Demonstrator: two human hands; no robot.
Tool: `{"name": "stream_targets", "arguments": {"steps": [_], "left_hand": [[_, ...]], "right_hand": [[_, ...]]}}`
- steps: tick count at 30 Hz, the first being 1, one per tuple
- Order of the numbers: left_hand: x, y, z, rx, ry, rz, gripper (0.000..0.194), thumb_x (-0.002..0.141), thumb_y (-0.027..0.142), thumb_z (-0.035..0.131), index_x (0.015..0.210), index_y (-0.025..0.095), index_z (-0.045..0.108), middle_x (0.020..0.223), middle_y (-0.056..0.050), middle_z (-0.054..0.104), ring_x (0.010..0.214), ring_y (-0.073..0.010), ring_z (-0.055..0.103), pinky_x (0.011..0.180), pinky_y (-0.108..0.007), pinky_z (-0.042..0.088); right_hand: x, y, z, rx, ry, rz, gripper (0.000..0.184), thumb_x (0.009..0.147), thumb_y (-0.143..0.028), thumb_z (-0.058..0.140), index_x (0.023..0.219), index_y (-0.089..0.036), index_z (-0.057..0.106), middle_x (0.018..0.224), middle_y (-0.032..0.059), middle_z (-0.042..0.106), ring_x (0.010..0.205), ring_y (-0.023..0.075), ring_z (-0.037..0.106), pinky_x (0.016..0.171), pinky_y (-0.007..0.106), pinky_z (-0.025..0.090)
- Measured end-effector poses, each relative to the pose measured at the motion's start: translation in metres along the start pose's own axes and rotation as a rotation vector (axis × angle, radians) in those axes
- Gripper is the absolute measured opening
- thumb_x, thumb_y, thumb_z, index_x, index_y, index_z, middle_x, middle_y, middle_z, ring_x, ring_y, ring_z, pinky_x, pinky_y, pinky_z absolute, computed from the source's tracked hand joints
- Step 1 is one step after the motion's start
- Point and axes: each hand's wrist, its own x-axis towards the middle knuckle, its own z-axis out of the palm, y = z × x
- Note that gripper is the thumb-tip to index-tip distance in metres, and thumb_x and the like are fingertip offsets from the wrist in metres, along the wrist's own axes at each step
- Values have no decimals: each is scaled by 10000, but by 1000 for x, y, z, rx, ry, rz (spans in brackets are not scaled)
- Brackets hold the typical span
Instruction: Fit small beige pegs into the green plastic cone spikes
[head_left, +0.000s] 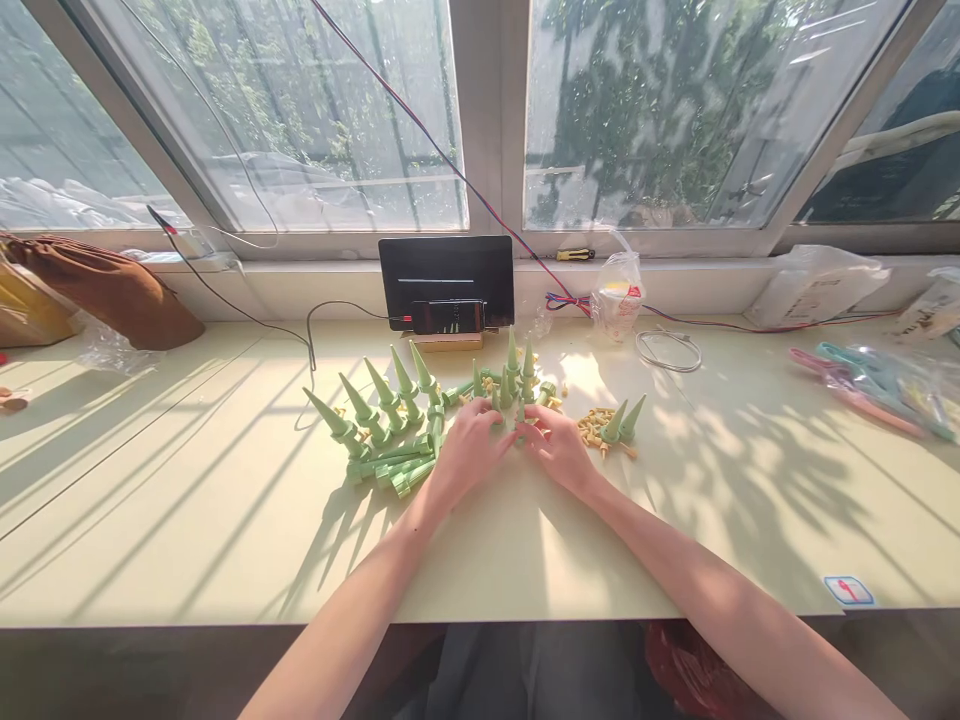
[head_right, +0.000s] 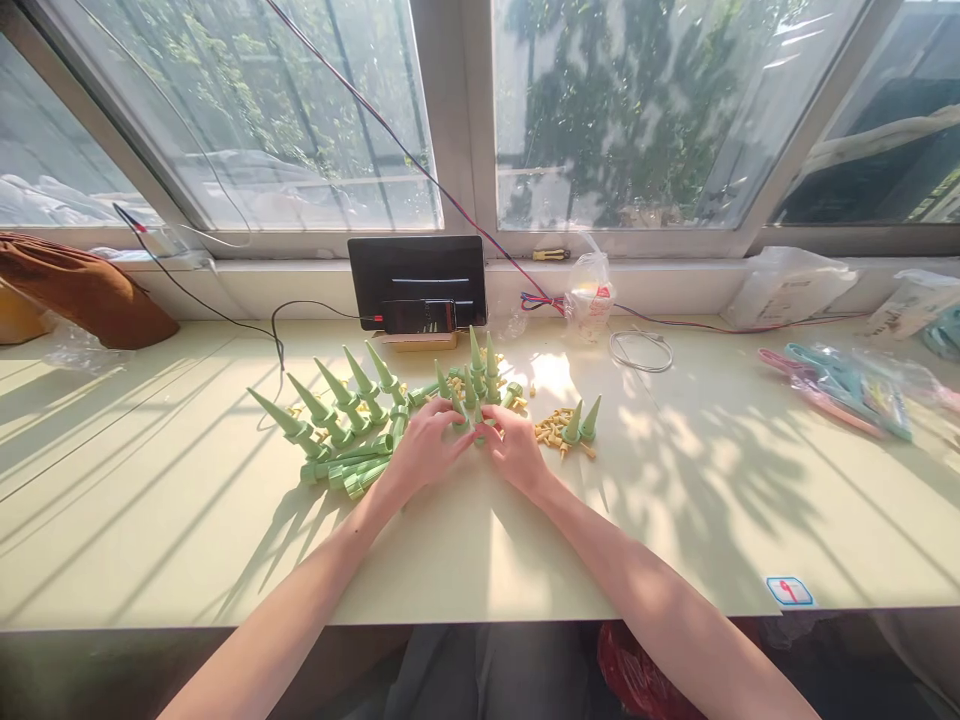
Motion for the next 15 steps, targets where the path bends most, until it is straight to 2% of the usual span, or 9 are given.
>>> {"name": "stream_targets", "arguments": {"steps": [6,9,15], "left_hand": [[-3,4,-6,0,-20,15,112,835,326,662,814,222,698,1035,-71,654,994,-252,641,827,-372,548],[-3,7,-11,-23,-22,0,134,816,330,679,751,216,650,1009,-65,657,974,-246,646,820,-366,546],[-2,3,-18,-88,91,15,183,818,308,668,719,202,555,1014,-62,632,955,-215,629,821,-345,518]], "right_hand": [[2,3,0,-40,-13,-12,286,892,-262,515,1118,-196,677,969,66,700,769,174,613,614,254,489],[2,4,0,-55,-26,-25,280,867,-219,519,1095,-188,680,952,58,699,725,154,589,597,243,469],[0,7,2,-9,-46,22,318,850,-224,543,1151,-167,627,1057,89,699,764,160,639,580,245,483]]}}
